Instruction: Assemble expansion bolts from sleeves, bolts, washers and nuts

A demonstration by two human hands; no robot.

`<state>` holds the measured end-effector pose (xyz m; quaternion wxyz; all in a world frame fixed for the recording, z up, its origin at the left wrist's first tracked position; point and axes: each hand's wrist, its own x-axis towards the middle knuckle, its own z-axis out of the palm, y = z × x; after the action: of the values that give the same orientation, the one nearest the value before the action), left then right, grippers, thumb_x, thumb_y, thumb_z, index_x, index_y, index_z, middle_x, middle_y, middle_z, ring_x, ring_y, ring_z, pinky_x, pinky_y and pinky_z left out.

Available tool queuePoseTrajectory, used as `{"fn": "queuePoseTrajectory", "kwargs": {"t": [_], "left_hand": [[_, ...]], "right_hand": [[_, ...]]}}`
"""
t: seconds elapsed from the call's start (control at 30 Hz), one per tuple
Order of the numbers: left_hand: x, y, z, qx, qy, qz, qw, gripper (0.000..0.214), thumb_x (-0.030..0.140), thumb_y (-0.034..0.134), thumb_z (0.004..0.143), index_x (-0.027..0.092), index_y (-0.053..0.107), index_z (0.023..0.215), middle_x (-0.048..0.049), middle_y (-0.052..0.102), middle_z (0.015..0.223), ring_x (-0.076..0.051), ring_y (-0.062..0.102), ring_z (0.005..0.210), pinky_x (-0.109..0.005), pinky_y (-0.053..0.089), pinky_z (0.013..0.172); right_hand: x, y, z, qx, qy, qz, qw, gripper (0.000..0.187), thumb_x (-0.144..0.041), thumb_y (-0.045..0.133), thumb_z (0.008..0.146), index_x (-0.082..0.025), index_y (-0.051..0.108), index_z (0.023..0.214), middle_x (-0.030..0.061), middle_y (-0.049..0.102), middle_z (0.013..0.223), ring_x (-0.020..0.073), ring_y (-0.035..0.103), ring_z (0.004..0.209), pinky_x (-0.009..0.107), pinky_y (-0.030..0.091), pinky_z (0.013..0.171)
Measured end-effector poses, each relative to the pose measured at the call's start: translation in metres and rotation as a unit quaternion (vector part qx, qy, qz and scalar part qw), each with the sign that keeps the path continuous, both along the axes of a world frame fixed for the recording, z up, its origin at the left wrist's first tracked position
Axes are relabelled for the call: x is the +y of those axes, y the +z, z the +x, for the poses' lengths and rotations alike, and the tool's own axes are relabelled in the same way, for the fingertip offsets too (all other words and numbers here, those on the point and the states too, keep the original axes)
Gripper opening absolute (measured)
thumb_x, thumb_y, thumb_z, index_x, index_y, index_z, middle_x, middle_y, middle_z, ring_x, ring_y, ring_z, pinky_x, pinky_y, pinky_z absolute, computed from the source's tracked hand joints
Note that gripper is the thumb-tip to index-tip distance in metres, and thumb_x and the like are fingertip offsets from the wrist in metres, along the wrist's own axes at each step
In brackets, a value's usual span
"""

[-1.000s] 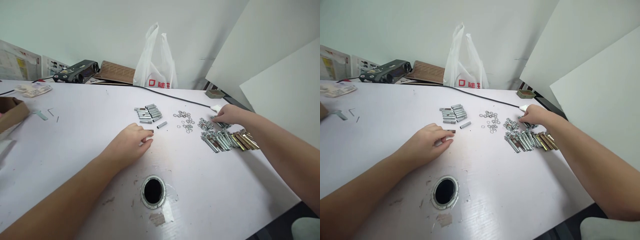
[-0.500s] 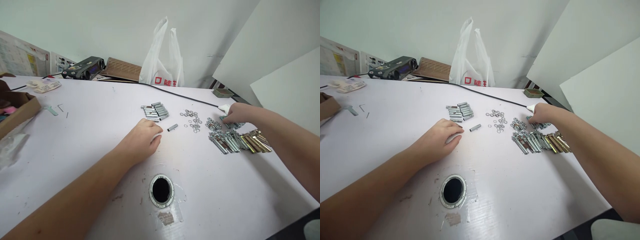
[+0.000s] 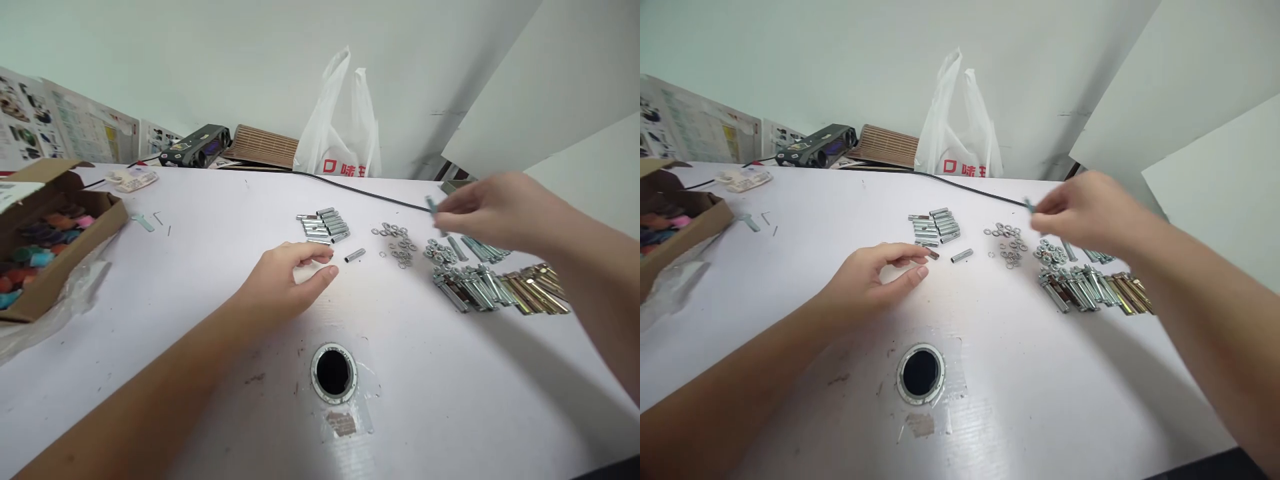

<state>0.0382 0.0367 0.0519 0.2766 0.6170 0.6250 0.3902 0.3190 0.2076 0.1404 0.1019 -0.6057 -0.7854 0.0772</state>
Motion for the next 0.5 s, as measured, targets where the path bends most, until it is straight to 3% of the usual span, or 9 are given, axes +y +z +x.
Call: {"fn": "queuePoseTrajectory", "kwargs": {"t": [0.07,0.13,0.2,0.3,0.4,0.43,0.5], "left_hand": [[-0.001,0.001,0.002,-0.087,-0.031,-0.004,0.996,0.057,0.059,0.077,0.096,0.025,0.078,0.143,-0.007,0.081,0.137,-0.03,0.075,0.127,-0.043,0.06,0.111],[-0.001,0.002,0.0,-0.142,-0.062,0.016,0.988,0.055,0.059,0.077,0.098,0.023,0.081,0.139,-0.0072,0.083,0.133,-0.03,0.075,0.126,-0.042,0.059,0.11],[-0.001,0.001,-0.005,-0.173,-0.057,0.045,0.982,0.046,0.057,0.079,0.098,0.022,0.086,0.126,-0.0063,0.086,0.126,-0.03,0.076,0.123,-0.041,0.06,0.108],[0.0,-0.003,-0.016,-0.199,-0.032,0.075,0.977,0.039,0.05,0.088,0.091,0.024,0.089,0.12,-0.0046,0.087,0.123,-0.029,0.077,0.121,-0.039,0.06,0.107],[0.005,-0.008,-0.02,-0.206,-0.02,0.072,0.976,0.033,0.044,0.093,0.086,0.025,0.091,0.113,-0.0034,0.088,0.117,-0.027,0.079,0.114,-0.038,0.061,0.107],[0.008,-0.009,-0.02,-0.208,-0.001,0.073,0.975,0.032,0.044,0.095,0.084,0.024,0.092,0.11,-0.0032,0.088,0.115,-0.026,0.08,0.112,-0.038,0.061,0.107],[0.013,-0.01,-0.021,-0.204,0.055,0.071,0.975,0.035,0.042,0.097,0.08,0.023,0.092,0.108,-0.0041,0.089,0.111,-0.026,0.08,0.107,-0.039,0.062,0.106]], "right_hand": [[-0.036,-0.005,-0.039,0.142,0.171,-0.061,0.973,0.011,-0.024,0.076,0.084,-0.019,0.079,0.075,0.0037,0.064,0.069,0.013,0.05,0.061,0.031,0.037,0.057],[-0.059,-0.019,-0.075,0.234,0.308,-0.134,0.912,0.018,-0.028,0.076,0.083,-0.019,0.073,0.068,0.0004,0.056,0.063,0.0105,0.043,0.06,0.029,0.032,0.056],[-0.066,-0.035,-0.101,0.305,0.362,-0.186,0.861,0.014,-0.029,0.077,0.084,-0.018,0.079,0.076,0.0007,0.064,0.068,0.0112,0.048,0.064,0.028,0.036,0.059],[-0.06,-0.052,-0.118,0.369,0.388,-0.224,0.815,0.016,-0.032,0.079,0.086,-0.016,0.084,0.087,0.0034,0.076,0.085,0.014,0.059,0.075,0.028,0.045,0.069],[-0.05,-0.057,-0.112,0.366,0.403,-0.263,0.797,0.02,-0.036,0.078,0.09,-0.017,0.083,0.089,0.0022,0.076,0.086,0.014,0.06,0.078,0.028,0.047,0.073],[-0.047,-0.056,-0.108,0.344,0.414,-0.262,0.801,0.022,-0.037,0.075,0.092,-0.017,0.083,0.091,0.0014,0.075,0.085,0.0137,0.059,0.076,0.028,0.046,0.072],[-0.04,-0.049,-0.096,0.275,0.421,-0.214,0.837,0.025,-0.039,0.069,0.096,-0.02,0.085,0.097,0.0004,0.073,0.082,0.014,0.057,0.071,0.029,0.045,0.069]]}}
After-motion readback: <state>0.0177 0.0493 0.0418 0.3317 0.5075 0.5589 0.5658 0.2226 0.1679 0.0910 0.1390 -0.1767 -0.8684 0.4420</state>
